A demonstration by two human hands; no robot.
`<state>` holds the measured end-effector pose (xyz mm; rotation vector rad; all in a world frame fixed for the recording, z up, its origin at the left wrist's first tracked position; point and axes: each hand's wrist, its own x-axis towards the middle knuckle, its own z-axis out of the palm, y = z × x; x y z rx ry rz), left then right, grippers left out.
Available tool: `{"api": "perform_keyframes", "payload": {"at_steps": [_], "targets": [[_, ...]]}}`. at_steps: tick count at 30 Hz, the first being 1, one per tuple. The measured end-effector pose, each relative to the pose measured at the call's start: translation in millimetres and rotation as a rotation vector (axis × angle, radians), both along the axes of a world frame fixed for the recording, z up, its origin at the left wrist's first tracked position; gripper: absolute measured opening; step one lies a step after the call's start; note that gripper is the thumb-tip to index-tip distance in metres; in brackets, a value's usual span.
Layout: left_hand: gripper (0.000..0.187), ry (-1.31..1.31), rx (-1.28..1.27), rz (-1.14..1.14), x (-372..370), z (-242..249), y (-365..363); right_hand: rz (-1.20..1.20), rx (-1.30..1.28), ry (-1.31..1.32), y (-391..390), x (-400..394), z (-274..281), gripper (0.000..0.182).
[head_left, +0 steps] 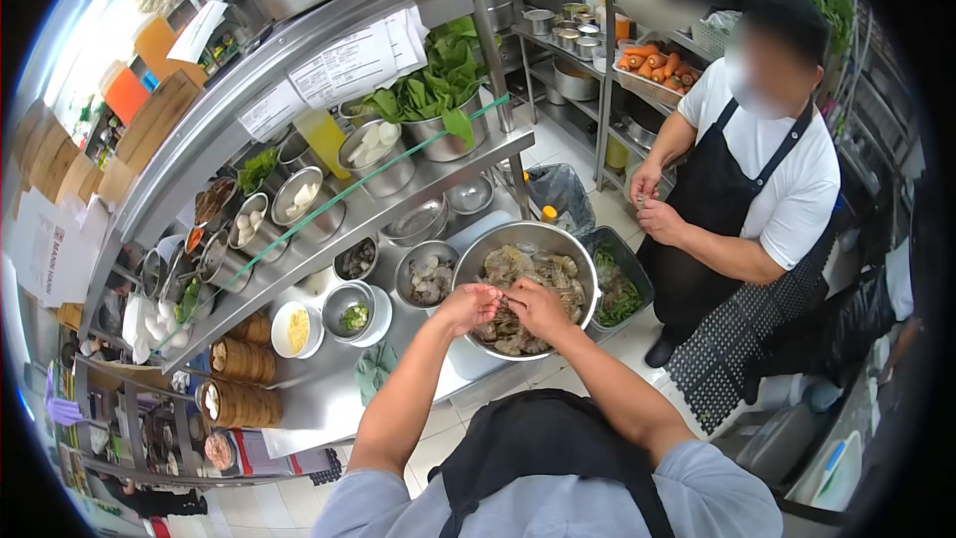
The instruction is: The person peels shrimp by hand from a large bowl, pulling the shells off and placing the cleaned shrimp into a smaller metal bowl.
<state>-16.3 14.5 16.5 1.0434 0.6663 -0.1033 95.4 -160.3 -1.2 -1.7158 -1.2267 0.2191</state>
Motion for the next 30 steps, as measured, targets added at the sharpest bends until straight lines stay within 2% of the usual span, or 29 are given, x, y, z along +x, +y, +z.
{"api": "perform_keyframes", "payload": {"at_steps": [1,3,4,5,7,8,9,11,12,13,15,16,17,19,20,21,23,24,25,27,28,30], "targets": [[0.007,0.000,-0.005,0.005,-3.3,-3.1,7.4,0.005,-0.005,0.000,1.5,0.3,1.3,0.018],[0.004,-0.170,-0.301,-0.079,-7.7,-15.4,19.2,0.051,0.110,0.003,1.2,1.4,1.5,0.021],[0.005,-0.147,-0.314,-0.044,-7.3,-16.6,21.4,0.038,0.171,-0.109,6.2,1.6,-5.2,0.022],[0.005,-0.142,-0.325,-0.053,-6.5,-18.3,21.7,0.028,0.160,-0.106,6.3,5.3,-11.5,0.022],[0.005,-0.194,-0.301,-0.088,-5.0,-16.3,19.3,0.306,-0.221,0.656,4.9,10.7,-10.9,0.023],[0.003,-0.201,-0.246,-0.133,-3.1,-14.3,18.6,0.411,-0.143,0.821,4.6,11.4,-15.2,0.020],[0.003,-0.199,-0.249,-0.140,2.1,-16.5,18.5,0.404,-0.142,0.823,0.8,11.9,-12.5,0.020],[0.006,-0.010,0.346,-0.323,13.2,-20.8,18.1,0.484,-0.110,1.213,-8.1,15.7,-6.1,0.018],[0.015,0.044,0.597,-0.335,15.5,-24.1,20.0,0.476,-0.108,1.282,-10.8,18.6,-4.4,0.018],[0.015,0.044,0.595,-0.336,14.5,-27.4,22.3,0.474,-0.109,1.283,-11.4,19.9,-3.6,0.018],[0.024,-0.014,1.330,-0.395,12.5,-24.7,24.0,0.274,-0.045,1.278,-13.8,23.1,-3.5,0.017],[0.031,-0.024,1.454,-0.379,12.6,-19.1,23.1,0.200,-0.045,1.192,-13.9,24.1,-4.8,0.019],[0.031,-0.024,1.449,-0.385,16.8,-14.3,20.7,0.194,-0.046,1.196,-12.7,23.9,-6.5,0.019],[0.028,-0.051,0.966,-0.239,25.8,9.6,4.0,0.082,-0.103,0.948,-6.7,19.3,-8.5,0.022],[0.029,-0.031,0.783,-0.150,27.9,25.1,-15.0,0.105,-0.145,0.864,-1.2,19.0,-14.4,0.024],[0.029,-0.028,0.778,-0.149,29.6,18.6,-16.8,0.105,-0.150,0.866,1.8,16.1,-13.7,0.024],[0.031,0.101,0.980,-0.299,34.4,2.9,-14.1,0.171,-0.290,0.708,7.5,13.1,-10.2,0.024],[0.033,0.211,0.994,-0.339,35.5,1.1,-12.8,0.166,-0.416,0.685,8.4,13.0,-5.5,0.022],[0.033,0.213,0.995,-0.339,35.0,-0.7,-10.7,0.167,-0.415,0.685,5.3,11.3,-1.8,0.022],[0.031,0.352,1.175,-0.366,32.0,-5.6,-6.9,-0.245,-0.315,0.089,-6.4,9.4,1.4,0.018],[0.031,0.354,1.171,-0.363,29.9,-10.9,-4.7,-0.330,-0.328,0.081,-10.9,15.4,-0.3,0.015],[0.033,0.347,1.489,-0.416,25.9,-26.1,0.8,-0.273,-0.344,-0.011,-22.0,26.0,-6.7,0.018]]}}
